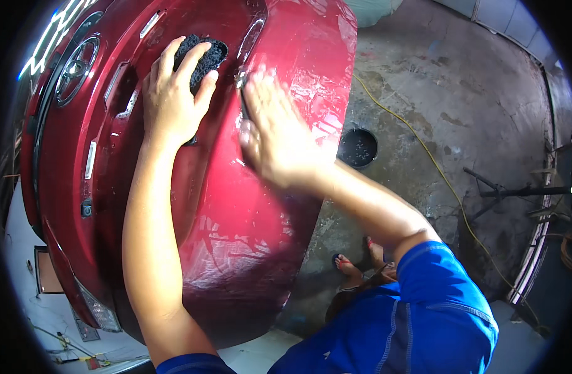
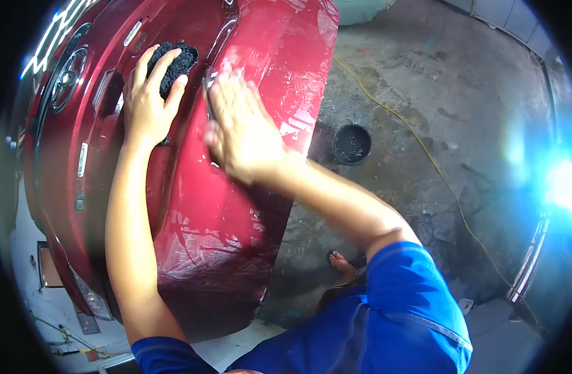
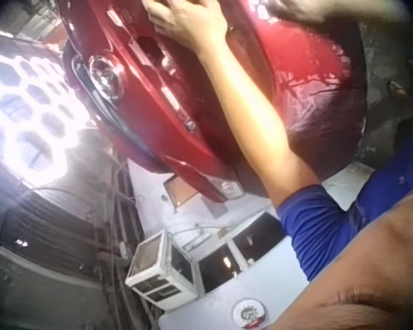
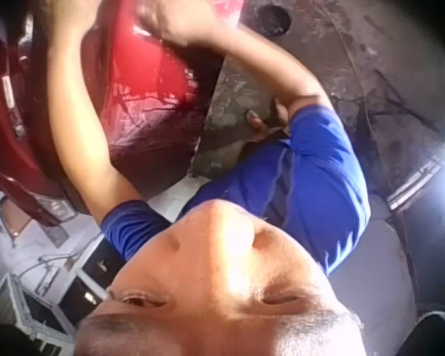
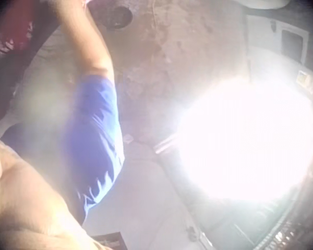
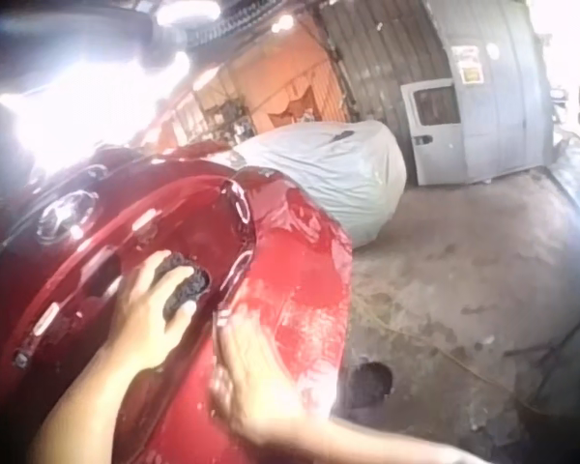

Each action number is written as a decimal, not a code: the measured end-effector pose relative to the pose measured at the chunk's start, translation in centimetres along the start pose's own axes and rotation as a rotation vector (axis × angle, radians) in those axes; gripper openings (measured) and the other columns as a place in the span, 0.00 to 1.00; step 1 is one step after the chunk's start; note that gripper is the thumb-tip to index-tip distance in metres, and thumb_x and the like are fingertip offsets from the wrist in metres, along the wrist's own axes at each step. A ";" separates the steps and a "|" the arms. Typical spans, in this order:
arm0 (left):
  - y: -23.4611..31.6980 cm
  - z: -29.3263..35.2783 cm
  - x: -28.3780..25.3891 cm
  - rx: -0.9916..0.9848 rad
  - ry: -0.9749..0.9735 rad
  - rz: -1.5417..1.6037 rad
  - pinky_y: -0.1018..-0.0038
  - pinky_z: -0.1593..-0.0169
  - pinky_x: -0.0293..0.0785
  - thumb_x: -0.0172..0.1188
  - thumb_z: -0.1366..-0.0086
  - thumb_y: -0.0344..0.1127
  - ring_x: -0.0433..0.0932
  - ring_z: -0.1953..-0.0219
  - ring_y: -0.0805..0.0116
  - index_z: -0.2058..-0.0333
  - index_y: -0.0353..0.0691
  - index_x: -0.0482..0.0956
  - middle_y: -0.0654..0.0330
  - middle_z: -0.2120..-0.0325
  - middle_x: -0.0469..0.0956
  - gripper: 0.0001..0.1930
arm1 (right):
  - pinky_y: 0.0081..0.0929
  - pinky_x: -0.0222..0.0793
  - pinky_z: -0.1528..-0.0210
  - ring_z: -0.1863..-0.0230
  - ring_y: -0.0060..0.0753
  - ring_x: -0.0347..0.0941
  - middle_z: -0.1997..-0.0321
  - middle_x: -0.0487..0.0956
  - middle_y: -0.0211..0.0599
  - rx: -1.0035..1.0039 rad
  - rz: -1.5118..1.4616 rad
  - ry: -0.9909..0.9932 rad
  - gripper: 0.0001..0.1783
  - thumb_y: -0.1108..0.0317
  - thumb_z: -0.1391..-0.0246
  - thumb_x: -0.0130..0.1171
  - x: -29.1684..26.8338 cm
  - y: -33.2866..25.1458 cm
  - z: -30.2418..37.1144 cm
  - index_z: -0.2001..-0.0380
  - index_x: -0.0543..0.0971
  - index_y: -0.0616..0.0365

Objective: The person sands the surface of a red car bumper using a sanding block and a cloth with water.

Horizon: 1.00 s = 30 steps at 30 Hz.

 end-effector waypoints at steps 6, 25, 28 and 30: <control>1.8 -1.7 -0.2 0.026 0.024 0.025 0.48 0.35 0.69 0.64 0.31 0.44 0.74 0.38 0.44 0.39 0.52 0.79 0.50 0.36 0.71 0.22 | 0.56 0.34 0.17 0.17 0.65 0.41 0.18 0.49 0.67 0.099 0.089 0.092 0.45 0.42 0.25 0.35 -2.7 8.3 -6.4 0.23 0.50 0.72; 0.5 -0.4 -0.4 -0.050 -0.046 0.019 0.48 0.32 0.67 0.65 0.31 0.45 0.72 0.34 0.44 0.37 0.52 0.78 0.51 0.33 0.69 0.24 | 0.55 0.35 0.17 0.16 0.64 0.39 0.17 0.45 0.67 0.033 -0.001 0.042 0.42 0.46 0.24 0.34 -0.8 9.2 -5.9 0.23 0.49 0.71; 1.5 -1.9 -0.3 -0.026 -0.009 0.024 0.48 0.33 0.67 0.65 0.31 0.45 0.72 0.34 0.45 0.37 0.52 0.78 0.52 0.32 0.69 0.24 | 0.54 0.35 0.17 0.16 0.62 0.40 0.17 0.47 0.65 0.043 0.088 0.126 0.42 0.45 0.24 0.32 -3.7 13.1 -10.6 0.23 0.50 0.70; 2.1 -2.0 0.0 -0.022 0.001 0.030 0.48 0.33 0.66 0.66 0.34 0.41 0.72 0.36 0.45 0.39 0.51 0.79 0.51 0.35 0.71 0.24 | 0.53 0.38 0.17 0.16 0.61 0.43 0.18 0.49 0.66 0.080 0.126 0.069 0.42 0.45 0.23 0.32 -4.5 15.5 -14.2 0.23 0.51 0.71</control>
Point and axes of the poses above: each hand's wrist, its own z-axis away from the middle knuckle, its own x-axis out of the palm, y = z × x, the point moved 9 cm from there along -z, towards the middle knuckle
